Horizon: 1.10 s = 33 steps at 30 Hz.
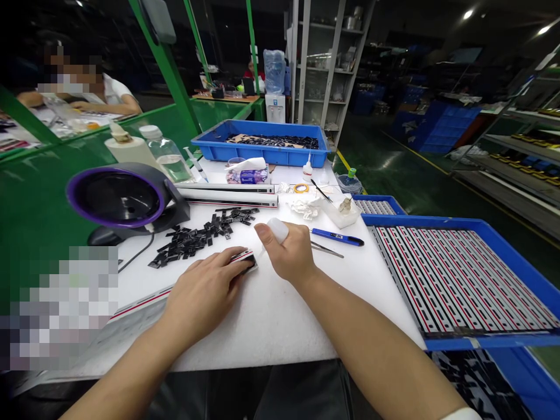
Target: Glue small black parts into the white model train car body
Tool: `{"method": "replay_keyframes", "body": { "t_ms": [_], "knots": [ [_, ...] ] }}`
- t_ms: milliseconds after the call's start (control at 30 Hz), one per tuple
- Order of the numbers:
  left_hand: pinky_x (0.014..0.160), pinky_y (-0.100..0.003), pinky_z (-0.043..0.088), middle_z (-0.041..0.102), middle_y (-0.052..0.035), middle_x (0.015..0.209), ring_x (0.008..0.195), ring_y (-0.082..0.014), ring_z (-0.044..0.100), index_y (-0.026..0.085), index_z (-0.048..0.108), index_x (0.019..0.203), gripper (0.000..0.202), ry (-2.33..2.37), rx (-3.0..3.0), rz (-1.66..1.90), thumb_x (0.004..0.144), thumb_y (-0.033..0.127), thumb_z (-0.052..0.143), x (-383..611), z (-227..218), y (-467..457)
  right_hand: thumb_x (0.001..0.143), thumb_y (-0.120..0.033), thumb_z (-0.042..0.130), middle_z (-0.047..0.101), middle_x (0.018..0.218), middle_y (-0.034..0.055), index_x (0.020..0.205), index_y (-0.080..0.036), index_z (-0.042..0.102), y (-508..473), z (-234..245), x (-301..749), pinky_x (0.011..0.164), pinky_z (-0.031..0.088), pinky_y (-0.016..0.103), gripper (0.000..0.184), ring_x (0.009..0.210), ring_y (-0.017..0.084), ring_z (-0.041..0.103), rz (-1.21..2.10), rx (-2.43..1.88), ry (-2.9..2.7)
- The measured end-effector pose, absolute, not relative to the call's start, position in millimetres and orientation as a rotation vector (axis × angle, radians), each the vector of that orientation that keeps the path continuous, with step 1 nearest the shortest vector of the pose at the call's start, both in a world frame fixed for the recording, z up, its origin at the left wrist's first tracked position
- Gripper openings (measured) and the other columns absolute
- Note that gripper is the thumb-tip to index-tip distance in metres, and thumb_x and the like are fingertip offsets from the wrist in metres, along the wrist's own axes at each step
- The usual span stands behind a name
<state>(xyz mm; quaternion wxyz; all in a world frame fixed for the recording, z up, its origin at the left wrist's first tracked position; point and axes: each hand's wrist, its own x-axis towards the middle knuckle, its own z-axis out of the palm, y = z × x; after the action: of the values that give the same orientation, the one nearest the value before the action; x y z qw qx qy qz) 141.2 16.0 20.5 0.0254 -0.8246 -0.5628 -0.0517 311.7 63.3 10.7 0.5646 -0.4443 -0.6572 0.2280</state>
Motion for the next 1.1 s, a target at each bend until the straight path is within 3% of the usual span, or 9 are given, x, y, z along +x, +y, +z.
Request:
{"method": "replay_keyframes", "body": {
  "t_ms": [1100],
  "knots": [
    [0.087, -0.042, 0.048, 0.059, 0.0032, 0.132, 0.107, -0.0232, 0.061, 0.032, 0.065, 0.114, 0.033, -1.751, -2.534, -0.173, 0.094, 0.026, 0.039, 140.7, 19.3, 15.4, 0.091, -0.056, 0.051, 0.055, 0.054, 0.0, 0.064, -0.017, 0.062, 61.3, 11.6, 311.9, 0.051, 0.041, 0.025, 0.048, 0.052, 0.012, 0.052, 0.474, -1.045, -1.601]
  ]
}}
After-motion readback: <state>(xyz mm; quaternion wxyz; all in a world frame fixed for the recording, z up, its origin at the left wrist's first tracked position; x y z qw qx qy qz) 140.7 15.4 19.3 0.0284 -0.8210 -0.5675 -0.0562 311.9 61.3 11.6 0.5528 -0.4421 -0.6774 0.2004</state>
